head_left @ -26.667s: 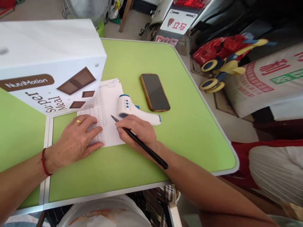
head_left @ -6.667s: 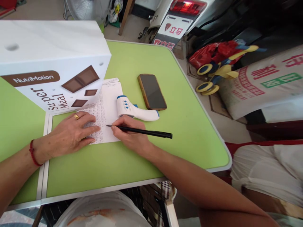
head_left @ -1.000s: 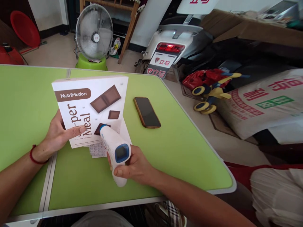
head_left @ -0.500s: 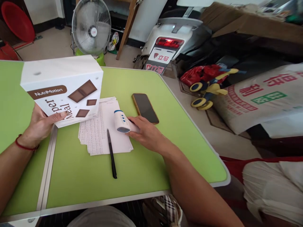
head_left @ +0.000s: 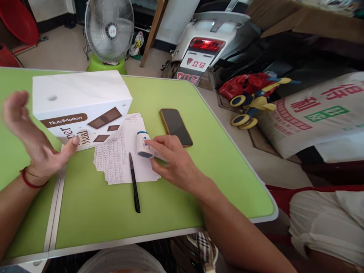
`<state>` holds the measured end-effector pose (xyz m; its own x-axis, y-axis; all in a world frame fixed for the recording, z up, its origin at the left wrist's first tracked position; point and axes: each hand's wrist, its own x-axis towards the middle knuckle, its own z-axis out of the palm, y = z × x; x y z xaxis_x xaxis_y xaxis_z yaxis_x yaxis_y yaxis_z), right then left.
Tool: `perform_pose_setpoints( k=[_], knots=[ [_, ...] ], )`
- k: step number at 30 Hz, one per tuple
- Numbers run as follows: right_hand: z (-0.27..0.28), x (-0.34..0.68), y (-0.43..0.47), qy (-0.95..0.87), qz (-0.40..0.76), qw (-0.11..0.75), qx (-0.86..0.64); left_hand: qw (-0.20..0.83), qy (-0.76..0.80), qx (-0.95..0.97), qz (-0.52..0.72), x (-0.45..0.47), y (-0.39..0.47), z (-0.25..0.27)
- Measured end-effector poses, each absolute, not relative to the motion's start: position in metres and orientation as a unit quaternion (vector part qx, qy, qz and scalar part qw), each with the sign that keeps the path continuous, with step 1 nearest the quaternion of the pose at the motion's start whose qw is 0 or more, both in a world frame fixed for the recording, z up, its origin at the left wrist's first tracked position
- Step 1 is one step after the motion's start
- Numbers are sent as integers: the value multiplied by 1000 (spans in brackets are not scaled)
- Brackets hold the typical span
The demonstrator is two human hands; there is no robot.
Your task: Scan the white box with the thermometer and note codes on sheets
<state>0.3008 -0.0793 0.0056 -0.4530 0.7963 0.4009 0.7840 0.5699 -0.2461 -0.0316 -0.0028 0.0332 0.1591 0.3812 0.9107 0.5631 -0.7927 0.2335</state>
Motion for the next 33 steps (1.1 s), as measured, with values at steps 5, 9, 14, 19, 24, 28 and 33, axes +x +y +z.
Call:
perform_pose_setpoints(
  k=[5, 9, 14, 19, 24, 28, 33],
  knots=[
    [1, 277, -91, -917, -26, 177, -356, 182, -204, -862, -428, -16, -31, 39],
    [1, 270, -93, -927, -105, 117, -341, 14, -181, -950, -253, 7, -51, 26],
    [1, 272, -89, -930, -80, 160, -321, -35, -199, -966, -164, 12, -51, 10],
    [-5, 262, -95, -764, 195, 447, -423, -42, -198, -968, -146, 11, -52, 8],
    [-4, 245, -98, -631, 400, 471, -469, -37, -197, -972, -123, 14, -52, 8],
    [-8, 241, -97, -610, 377, 465, -518, -33, -202, -972, -112, 15, -52, 9],
    [-13, 241, -98, -656, 330, 450, -508, -36, -203, -973, -106, 16, -52, 9]
  ],
)
